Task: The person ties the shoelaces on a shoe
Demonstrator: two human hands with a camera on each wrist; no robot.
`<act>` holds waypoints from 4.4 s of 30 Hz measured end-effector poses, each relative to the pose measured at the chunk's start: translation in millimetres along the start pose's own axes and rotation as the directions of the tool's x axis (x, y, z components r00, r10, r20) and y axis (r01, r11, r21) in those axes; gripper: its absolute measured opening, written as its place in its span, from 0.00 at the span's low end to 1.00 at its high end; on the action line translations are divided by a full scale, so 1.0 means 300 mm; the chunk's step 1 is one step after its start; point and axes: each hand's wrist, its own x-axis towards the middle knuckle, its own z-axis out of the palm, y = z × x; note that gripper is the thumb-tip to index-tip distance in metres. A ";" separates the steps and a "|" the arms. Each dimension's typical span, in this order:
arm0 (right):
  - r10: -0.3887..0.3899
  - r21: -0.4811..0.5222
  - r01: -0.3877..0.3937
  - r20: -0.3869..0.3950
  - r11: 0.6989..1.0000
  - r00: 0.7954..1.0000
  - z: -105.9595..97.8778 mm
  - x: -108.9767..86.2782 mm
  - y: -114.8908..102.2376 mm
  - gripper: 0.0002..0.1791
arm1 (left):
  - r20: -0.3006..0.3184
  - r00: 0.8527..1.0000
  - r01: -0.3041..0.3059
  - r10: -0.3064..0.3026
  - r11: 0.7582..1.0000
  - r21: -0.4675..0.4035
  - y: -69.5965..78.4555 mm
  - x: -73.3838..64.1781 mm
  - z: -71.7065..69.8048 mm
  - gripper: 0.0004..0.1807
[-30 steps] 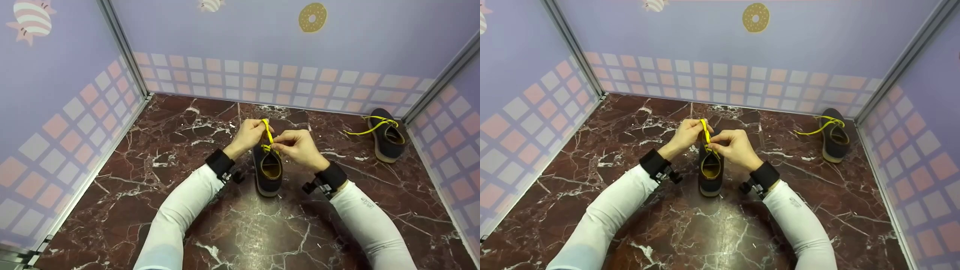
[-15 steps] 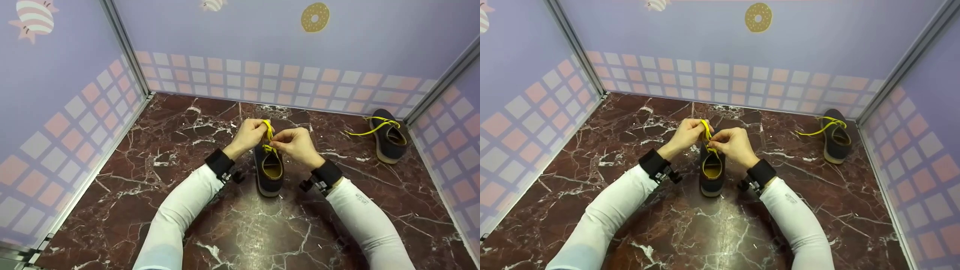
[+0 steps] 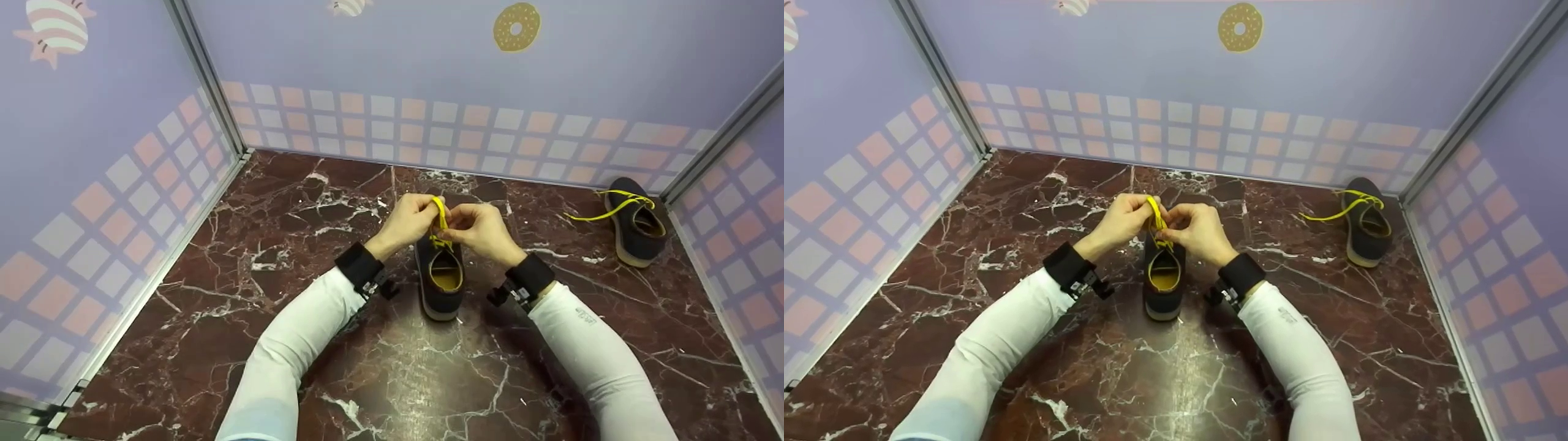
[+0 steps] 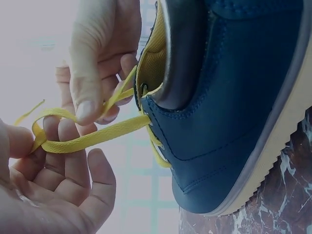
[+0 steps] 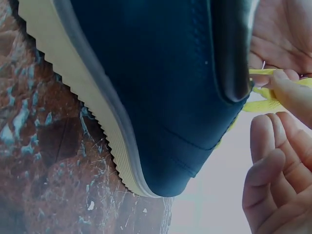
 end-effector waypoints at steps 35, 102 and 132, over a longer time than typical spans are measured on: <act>0.060 0.261 -0.034 -0.090 0.965 0.994 -0.004 -0.022 0.002 0.14 | -0.024 0.997 0.064 -0.068 0.991 -0.119 -0.006 -0.001 0.007 0.20; 0.121 0.267 -0.041 -0.289 0.963 0.950 -0.157 -0.107 0.054 0.10 | 0.051 0.996 0.058 -0.073 0.966 0.251 -0.053 -0.087 -0.085 0.24; 0.295 0.006 -0.299 -0.184 0.954 0.937 -0.181 -0.254 0.247 0.11 | 0.026 0.969 0.193 -0.247 0.815 0.546 -0.196 -0.173 -0.140 0.20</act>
